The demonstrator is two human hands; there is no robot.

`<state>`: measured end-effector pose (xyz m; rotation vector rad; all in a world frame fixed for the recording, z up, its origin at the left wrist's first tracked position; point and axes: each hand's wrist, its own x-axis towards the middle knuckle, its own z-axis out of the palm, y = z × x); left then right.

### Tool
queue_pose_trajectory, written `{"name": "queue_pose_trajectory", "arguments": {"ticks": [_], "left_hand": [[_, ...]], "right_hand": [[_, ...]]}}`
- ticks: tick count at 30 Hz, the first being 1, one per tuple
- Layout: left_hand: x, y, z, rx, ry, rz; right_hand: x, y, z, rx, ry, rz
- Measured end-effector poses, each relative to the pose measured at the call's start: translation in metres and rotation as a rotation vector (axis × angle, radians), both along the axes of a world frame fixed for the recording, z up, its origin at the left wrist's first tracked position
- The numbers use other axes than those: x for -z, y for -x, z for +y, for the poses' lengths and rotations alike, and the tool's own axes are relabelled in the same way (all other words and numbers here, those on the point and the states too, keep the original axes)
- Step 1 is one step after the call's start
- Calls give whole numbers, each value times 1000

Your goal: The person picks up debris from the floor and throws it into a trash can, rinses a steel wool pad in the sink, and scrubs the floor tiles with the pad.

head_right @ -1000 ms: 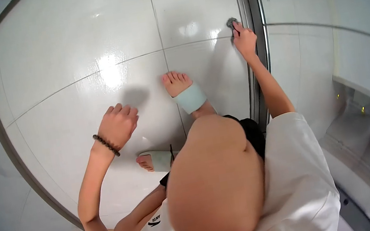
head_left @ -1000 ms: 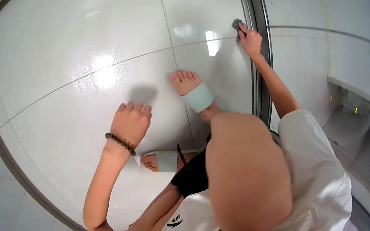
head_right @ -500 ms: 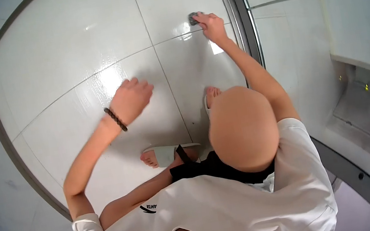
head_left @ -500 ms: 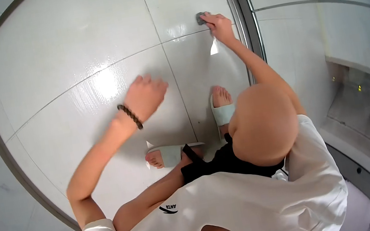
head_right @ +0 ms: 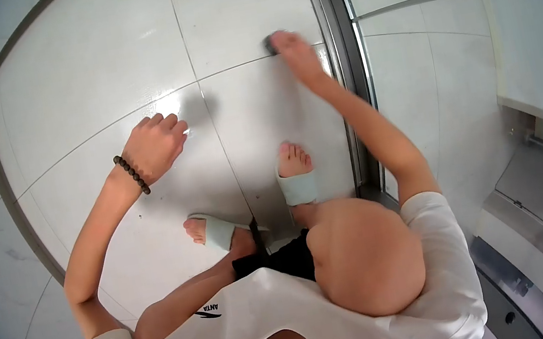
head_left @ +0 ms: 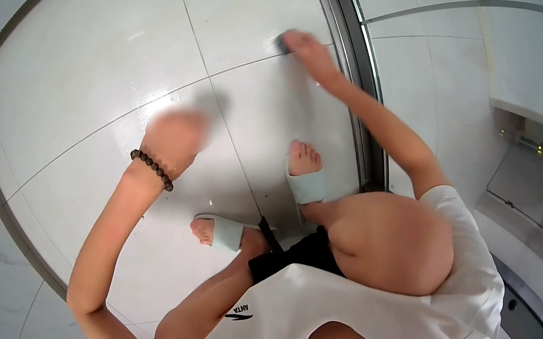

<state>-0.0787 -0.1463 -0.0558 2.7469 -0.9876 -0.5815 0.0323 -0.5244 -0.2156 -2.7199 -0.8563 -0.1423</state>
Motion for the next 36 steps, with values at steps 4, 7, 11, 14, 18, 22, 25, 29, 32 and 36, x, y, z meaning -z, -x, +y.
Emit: {"name": "queue_pose_trajectory", "arguments": {"ticks": [4, 7, 11, 14, 18, 22, 25, 29, 32, 36], "left_hand": [[-16, -5, -9, 26, 59, -16], [-11, -4, -10, 78, 71, -114], [3, -3, 3, 24, 88, -398], [0, -3, 0, -21, 132, -401], [14, 3, 7, -11, 151, -286], [22, 14, 12, -10, 49, -94], [24, 19, 14, 57, -23, 56], [27, 21, 18, 58, -25, 152], [27, 25, 23, 32, -49, 198], [32, 28, 27, -5, -23, 247]], "right_hand": [[-23, -59, -38, 82, 145, -60], [-24, -53, -21, 202, 99, -139], [-28, 25, -3, 276, 79, -205], [-45, 75, -16, 259, 92, -94], [-46, 66, -21, 213, 128, -104], [-49, -5, 1, 273, 189, -151], [-53, -39, 14, 321, 241, -69], [-48, -26, 9, 357, 345, -73], [-45, 15, 5, 420, 425, -34], [-26, 14, -5, 371, 417, -170]]}}
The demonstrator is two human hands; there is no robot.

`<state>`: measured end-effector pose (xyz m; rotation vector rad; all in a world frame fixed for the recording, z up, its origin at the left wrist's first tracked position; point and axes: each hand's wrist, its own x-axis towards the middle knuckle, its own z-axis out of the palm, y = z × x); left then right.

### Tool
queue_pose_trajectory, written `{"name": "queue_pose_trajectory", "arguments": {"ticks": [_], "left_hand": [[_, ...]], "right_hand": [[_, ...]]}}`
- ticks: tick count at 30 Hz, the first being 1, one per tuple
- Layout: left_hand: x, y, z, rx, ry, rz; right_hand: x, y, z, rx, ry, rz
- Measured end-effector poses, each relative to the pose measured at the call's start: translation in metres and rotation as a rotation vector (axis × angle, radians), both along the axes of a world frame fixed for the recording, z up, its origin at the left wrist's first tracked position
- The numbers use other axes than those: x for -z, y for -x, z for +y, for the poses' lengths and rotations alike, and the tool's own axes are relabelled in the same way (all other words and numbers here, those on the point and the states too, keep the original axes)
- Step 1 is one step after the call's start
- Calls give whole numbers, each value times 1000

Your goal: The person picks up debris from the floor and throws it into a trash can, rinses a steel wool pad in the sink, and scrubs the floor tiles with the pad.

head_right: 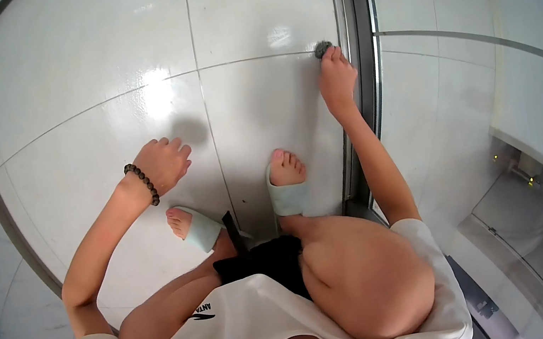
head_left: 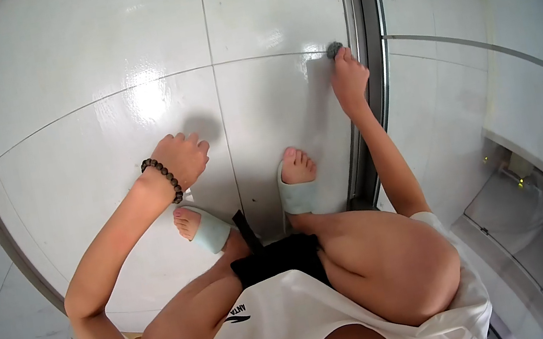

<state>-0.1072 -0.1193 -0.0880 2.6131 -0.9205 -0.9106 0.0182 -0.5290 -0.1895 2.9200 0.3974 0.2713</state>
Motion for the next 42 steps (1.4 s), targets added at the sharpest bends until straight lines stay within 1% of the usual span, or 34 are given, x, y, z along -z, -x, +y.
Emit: {"name": "queue_pose_trajectory", "arguments": {"ticks": [2, 5, 6, 9, 12, 16, 19, 21, 25, 27, 31, 34, 36, 39, 41, 42], "left_hand": [[2, 2, 0, 7, -5, 12], [-1, 0, -2, 29, -16, 15], [-3, 0, -2, 45, -22, 12], [-10, -4, -5, 34, -24, 30], [-10, -3, -3, -26, 5, -6], [-10, -1, -5, -91, -25, 44], [-11, -1, -5, -94, -29, 81], [-11, 0, -5, -85, -22, 82], [-12, -1, -6, -88, -7, 85], [-11, 0, -5, -97, -8, 80], [-8, 2, -3, -102, -3, 62], [-7, 1, -4, -111, 25, 78], [-7, 1, -3, -115, 28, 83], [-10, 0, -5, -119, 39, 101], [-8, 1, -4, -120, 42, 106], [-8, 2, -4, -129, 34, 100]], "right_hand": [[-4, -23, 13, 74, 90, 102], [-4, -57, 21, 21, 62, 36], [-1, -62, 21, 44, 47, 58], [-9, -36, 19, 81, 20, 86], [0, 1, 0, 42, -7, 45], [-1, 1, -6, 53, -2, 94], [-5, -26, 0, 61, 2, 105], [2, -56, 1, 30, -2, 65], [3, -121, 10, 4, 1, 72], [10, -152, 11, -34, -23, 6], [2, -190, 24, -5, -10, 33], [5, -185, 24, 51, -48, 44], [4, -150, 19, 128, -27, 64], [-9, -90, 18, 98, 11, 56], [-15, -65, 18, 181, 33, 142], [-15, -58, 17, 187, 32, 137]]}}
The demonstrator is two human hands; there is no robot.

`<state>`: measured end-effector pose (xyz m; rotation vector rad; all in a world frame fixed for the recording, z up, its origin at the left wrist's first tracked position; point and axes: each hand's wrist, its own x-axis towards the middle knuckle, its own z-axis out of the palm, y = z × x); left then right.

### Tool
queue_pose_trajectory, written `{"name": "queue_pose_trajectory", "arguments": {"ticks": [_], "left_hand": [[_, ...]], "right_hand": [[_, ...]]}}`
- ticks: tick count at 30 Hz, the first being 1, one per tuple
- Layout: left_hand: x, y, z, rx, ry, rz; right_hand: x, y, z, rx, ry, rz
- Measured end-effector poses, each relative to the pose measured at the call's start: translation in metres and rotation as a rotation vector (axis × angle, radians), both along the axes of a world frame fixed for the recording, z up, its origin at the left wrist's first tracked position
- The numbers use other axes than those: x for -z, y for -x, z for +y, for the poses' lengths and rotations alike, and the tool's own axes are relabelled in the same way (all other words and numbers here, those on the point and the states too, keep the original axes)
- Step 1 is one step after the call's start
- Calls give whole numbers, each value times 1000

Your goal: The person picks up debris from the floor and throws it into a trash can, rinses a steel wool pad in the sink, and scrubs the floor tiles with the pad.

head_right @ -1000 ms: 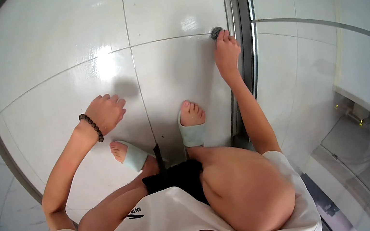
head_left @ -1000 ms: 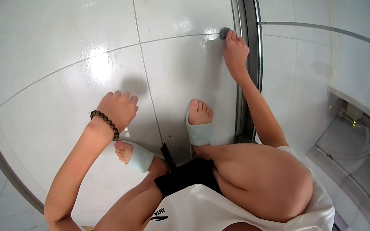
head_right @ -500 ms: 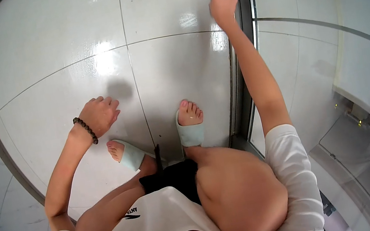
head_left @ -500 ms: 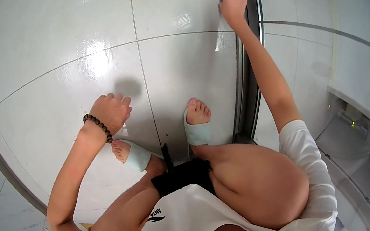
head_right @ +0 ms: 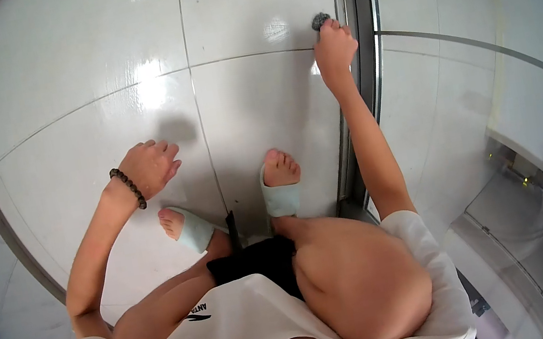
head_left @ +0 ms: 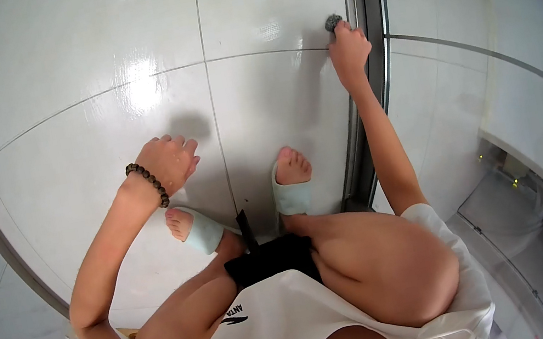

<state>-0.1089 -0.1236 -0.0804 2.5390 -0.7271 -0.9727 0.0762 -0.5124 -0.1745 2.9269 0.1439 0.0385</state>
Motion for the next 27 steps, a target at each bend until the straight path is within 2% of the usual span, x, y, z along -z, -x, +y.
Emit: {"name": "queue_pose_trajectory", "arguments": {"ticks": [3, 11, 15, 20, 23, 25, 27], "left_hand": [[5, 0, 4, 2, -26, -8], [2, -4, 1, 34, -25, 54], [0, -6, -1, 77, -1, 51], [-4, -6, -2, 71, 40, -15], [-2, -3, -1, 72, -23, -10], [1, -2, 0, 71, -27, -22], [2, -2, 0, 71, -24, -26]], "right_hand": [[3, 2, -3, -39, 8, -50], [1, -70, 7, -94, -153, -230], [3, -90, 7, -89, -133, -153], [-5, -32, -1, -38, -108, -110], [2, 15, -19, -91, -40, -60], [10, 31, -30, -180, -117, -179], [13, 28, -31, -195, -134, -179]]}}
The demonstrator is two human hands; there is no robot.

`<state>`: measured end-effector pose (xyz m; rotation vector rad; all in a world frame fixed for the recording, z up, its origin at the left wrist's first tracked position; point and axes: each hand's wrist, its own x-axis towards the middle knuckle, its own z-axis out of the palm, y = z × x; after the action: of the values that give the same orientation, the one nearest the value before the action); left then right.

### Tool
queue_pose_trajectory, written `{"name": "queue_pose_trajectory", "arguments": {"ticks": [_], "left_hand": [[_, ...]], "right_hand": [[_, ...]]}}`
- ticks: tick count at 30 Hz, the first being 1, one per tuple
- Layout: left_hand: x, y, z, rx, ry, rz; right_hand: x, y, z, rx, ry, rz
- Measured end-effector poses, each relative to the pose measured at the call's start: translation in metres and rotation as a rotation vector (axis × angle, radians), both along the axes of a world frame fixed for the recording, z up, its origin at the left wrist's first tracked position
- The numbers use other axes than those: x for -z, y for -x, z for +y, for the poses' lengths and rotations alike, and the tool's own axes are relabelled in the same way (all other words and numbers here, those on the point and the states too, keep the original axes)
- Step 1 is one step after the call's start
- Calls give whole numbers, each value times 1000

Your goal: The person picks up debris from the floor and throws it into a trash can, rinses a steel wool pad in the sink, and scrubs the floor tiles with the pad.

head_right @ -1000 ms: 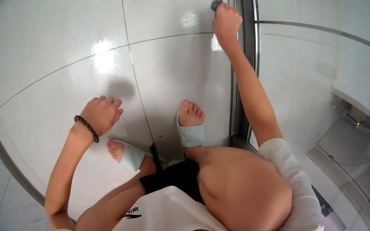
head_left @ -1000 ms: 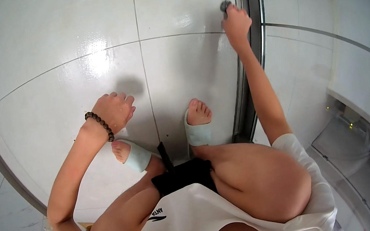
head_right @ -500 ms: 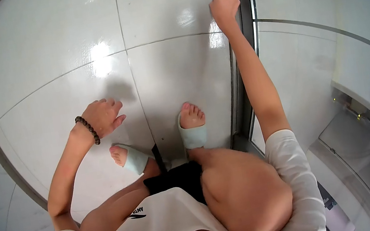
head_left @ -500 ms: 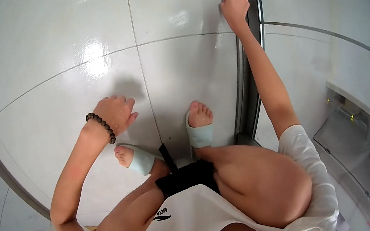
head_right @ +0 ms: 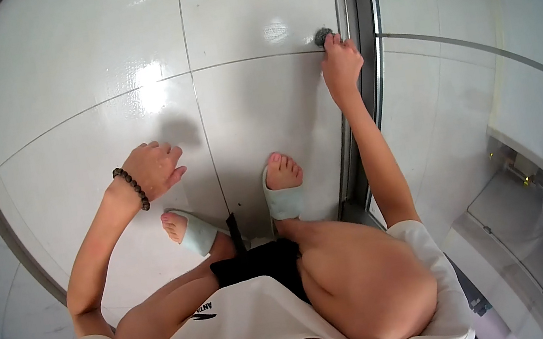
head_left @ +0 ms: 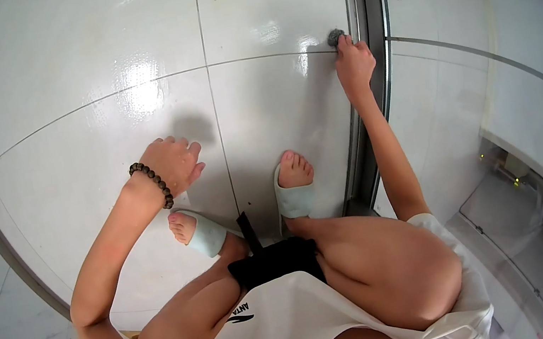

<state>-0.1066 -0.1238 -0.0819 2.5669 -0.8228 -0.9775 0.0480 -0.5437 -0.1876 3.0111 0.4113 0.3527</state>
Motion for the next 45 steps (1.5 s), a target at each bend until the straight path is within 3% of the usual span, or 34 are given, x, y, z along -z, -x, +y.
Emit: {"name": "queue_pose_trajectory", "arguments": {"ticks": [17, 23, 26, 30, 33, 39, 43, 45], "left_hand": [[-6, -2, 0, -59, -37, 43], [-17, -7, -7, -18, -66, 45], [-16, -8, -8, -1, -59, 37], [-15, -5, -8, -4, -11, -39], [-18, -8, -10, 8, -12, -56], [-23, -10, -10, 23, -39, -37], [-17, -8, -7, 7, -38, -28], [-15, -6, -5, -1, -50, -14]], "right_hand": [[17, -214, 31, -95, 45, -121], [16, -199, 20, -81, -100, -85], [20, -143, 14, -23, 6, 18], [-8, -38, 18, -49, -39, 24], [4, -2, 1, -99, -145, 8], [-14, -47, 12, -106, -48, 56], [5, -115, 18, -70, 19, 67], [13, -153, 14, -207, -21, -99]]}}
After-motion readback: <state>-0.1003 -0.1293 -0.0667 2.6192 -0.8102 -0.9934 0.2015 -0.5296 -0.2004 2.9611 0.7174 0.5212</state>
